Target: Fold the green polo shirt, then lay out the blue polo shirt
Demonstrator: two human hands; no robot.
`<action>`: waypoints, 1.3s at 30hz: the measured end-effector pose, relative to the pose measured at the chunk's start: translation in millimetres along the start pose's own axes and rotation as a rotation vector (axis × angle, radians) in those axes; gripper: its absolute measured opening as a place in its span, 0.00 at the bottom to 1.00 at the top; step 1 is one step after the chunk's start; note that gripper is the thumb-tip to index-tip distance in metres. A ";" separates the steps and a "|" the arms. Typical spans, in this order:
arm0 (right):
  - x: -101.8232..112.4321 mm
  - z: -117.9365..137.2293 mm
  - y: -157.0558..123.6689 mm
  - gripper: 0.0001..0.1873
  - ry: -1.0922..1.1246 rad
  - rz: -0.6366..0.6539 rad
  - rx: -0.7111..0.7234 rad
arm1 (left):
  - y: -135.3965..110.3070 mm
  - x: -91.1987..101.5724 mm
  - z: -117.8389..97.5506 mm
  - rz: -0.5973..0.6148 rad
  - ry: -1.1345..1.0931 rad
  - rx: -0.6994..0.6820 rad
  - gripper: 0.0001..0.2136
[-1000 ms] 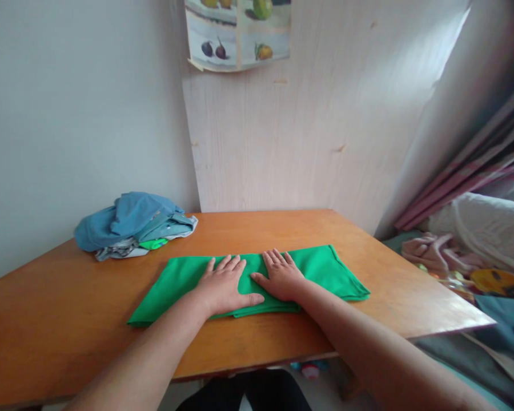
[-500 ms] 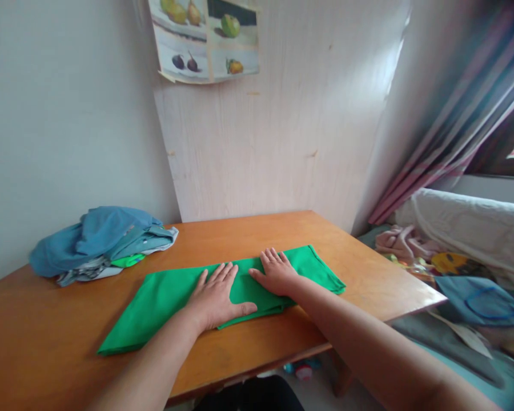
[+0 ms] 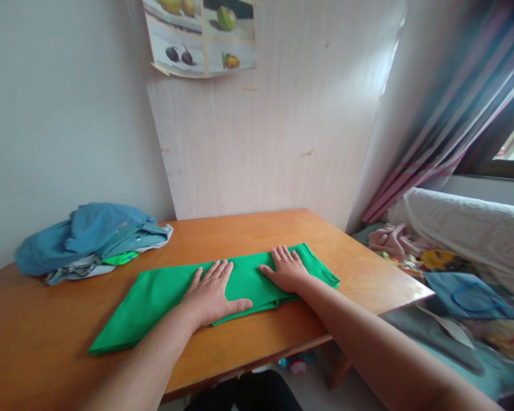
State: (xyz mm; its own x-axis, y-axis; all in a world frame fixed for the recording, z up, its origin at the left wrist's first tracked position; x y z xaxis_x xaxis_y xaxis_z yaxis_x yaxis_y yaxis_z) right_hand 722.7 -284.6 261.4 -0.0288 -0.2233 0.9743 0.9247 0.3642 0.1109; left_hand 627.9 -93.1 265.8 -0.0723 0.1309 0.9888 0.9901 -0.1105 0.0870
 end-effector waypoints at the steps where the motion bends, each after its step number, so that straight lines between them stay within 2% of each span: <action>1: 0.3 -2.8 -0.7 0.53 -0.001 -0.010 -0.009 | 0.0 0.0 0.2 0.001 0.000 0.002 0.54; 6: -1.3 -12.0 0.6 0.53 -0.002 0.034 -0.008 | -0.1 -0.1 0.8 0.009 -0.001 0.003 0.53; 11: 2.7 -36.4 2.0 0.54 -0.052 -0.054 -0.111 | 0.4 -1.2 2.1 0.006 0.008 -0.007 0.53; 16: -0.2 -52.2 5.5 0.54 -0.062 -0.009 -0.117 | 0.8 -4.1 3.7 0.011 0.015 0.000 0.54; 22: 3.6 -83.4 6.6 0.55 -0.065 -0.041 -0.240 | -0.1 -2.4 1.9 0.016 0.011 0.004 0.54; 32: 8.3 -101.9 0.8 0.50 -0.103 -0.012 -0.251 | 0.6 -2.4 1.4 0.013 0.013 0.005 0.54; 36: 20.7 -110.3 -4.2 0.45 -0.129 -0.024 -0.262 | 1.9 -5.4 3.3 0.006 0.005 -0.004 0.55; 39: 33.8 -101.4 -11.1 0.39 -0.127 -0.074 -0.193 | 2.7 -6.7 4.0 0.004 0.000 -0.011 0.54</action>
State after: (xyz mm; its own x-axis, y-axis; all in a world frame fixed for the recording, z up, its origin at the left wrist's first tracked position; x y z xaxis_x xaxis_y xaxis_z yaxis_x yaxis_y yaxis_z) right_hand 749.9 -387.8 273.2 -0.1360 -0.1228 0.9831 0.9732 0.1689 0.1557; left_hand 631.6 -90.3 258.9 -0.0683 0.1306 0.9891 0.9890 -0.1215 0.0844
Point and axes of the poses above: each hand's wrist, its own y-axis towards the middle knuckle, its own x-axis out of the back of the hand, z = x × y, the point moved 7 cm from there along y, towards the middle knuckle, and after that the axes turned 5 degrees about -z, right-handed, at the moved point
